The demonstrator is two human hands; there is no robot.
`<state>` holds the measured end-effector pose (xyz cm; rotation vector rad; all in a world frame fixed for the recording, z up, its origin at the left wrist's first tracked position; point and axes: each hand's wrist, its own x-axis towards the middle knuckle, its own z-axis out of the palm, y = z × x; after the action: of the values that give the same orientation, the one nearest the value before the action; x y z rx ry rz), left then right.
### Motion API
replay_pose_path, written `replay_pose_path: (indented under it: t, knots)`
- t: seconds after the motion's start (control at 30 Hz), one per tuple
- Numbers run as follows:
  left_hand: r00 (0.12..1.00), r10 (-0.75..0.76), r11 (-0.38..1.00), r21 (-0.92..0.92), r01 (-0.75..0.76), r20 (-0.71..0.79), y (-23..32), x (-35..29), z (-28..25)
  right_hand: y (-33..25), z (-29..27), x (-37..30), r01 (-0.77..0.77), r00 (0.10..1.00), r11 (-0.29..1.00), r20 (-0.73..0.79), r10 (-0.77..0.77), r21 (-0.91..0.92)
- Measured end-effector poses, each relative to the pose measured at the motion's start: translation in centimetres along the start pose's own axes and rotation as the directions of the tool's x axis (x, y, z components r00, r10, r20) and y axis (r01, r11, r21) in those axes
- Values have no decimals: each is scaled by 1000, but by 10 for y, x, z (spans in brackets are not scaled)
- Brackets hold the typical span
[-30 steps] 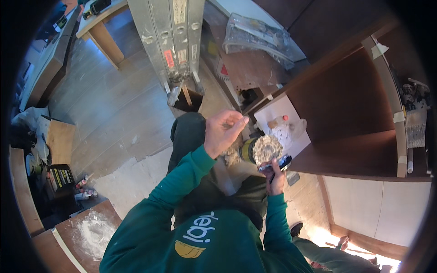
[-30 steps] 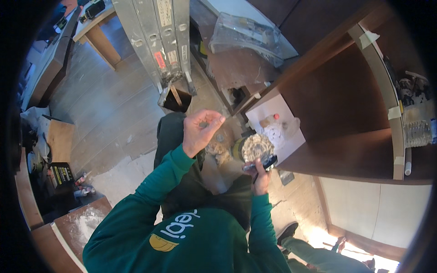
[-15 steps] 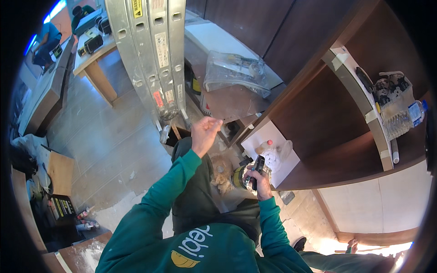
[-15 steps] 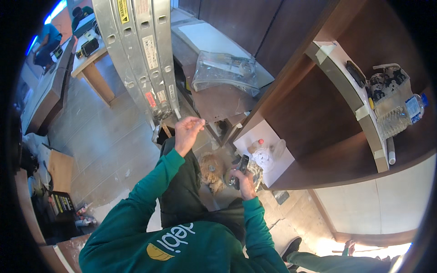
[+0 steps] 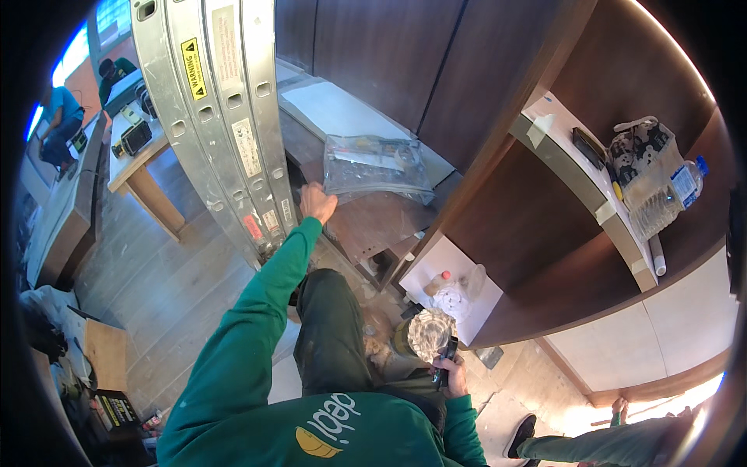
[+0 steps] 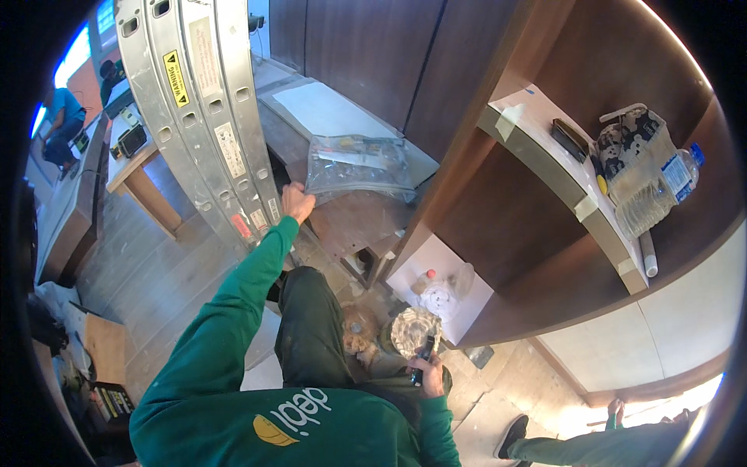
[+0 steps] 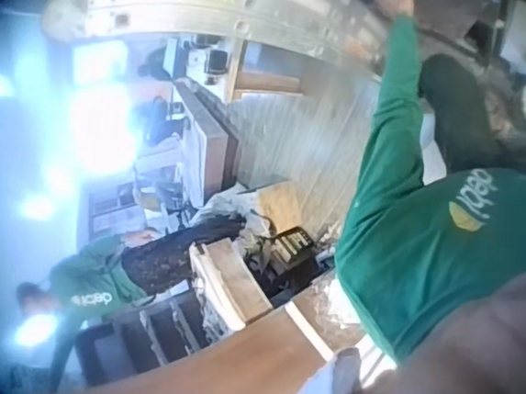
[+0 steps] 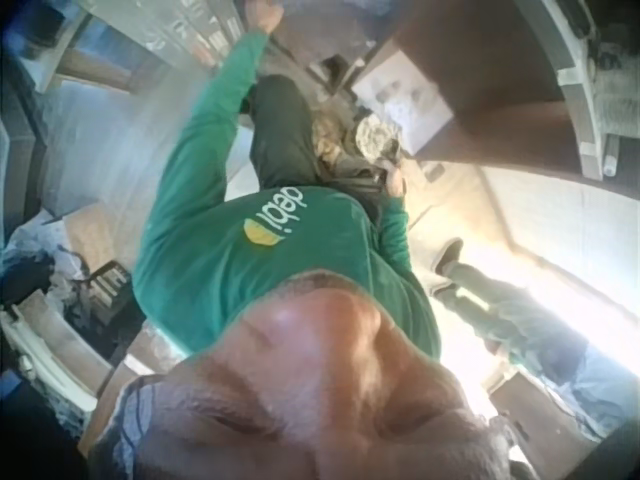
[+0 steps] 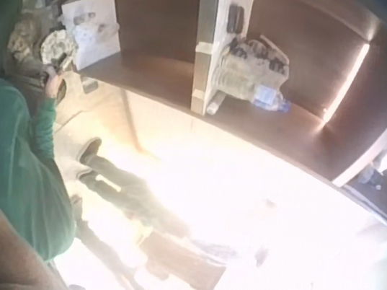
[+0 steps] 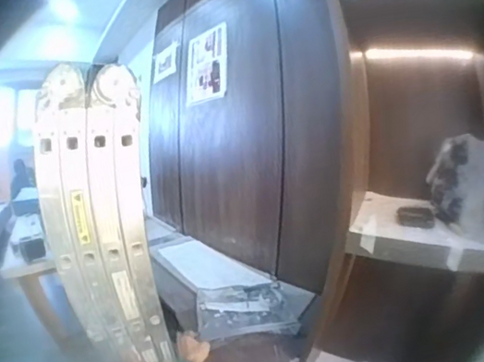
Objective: The person unpacks a plastic-wrapped item and uses a staple gun to attach a plastic sheet to a wooden cabinet. They repeatedly staple along the edge, adjust the sheet, and reposition the staple gun.
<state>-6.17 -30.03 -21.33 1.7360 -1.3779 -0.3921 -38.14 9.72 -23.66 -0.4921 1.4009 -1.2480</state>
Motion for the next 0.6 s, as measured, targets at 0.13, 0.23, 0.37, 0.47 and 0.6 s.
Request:
replay_pose_path:
  t: [0.13, 0.23, 0.37, 0.47, 0.6]
  knots:
    - [999, -18, 986, -167, 25, 40, -16, -5, 2, -8, 8, 12, -40, 993, 995, 114, 29, 90]
    - [981, 166, 968, -172, -182, -103, 4, 12, -10, -23, 36, 28, 86, 985, 994, 146, -94, 64]
    - [958, 242, 926, -260, -275, -153, 64, -11, -51, -38, 66, 33, 132, 967, 982, 201, -158, 133]
    - [949, 240, 900, -321, -296, -205, 67, -55, -60, -39, 79, 34, 25, 957, 986, 282, -71, 163]
    - [990, 135, 860, -493, -130, -26, 49, -118, -50, -45, 113, 45, 135, 946, 991, 298, -124, -17]
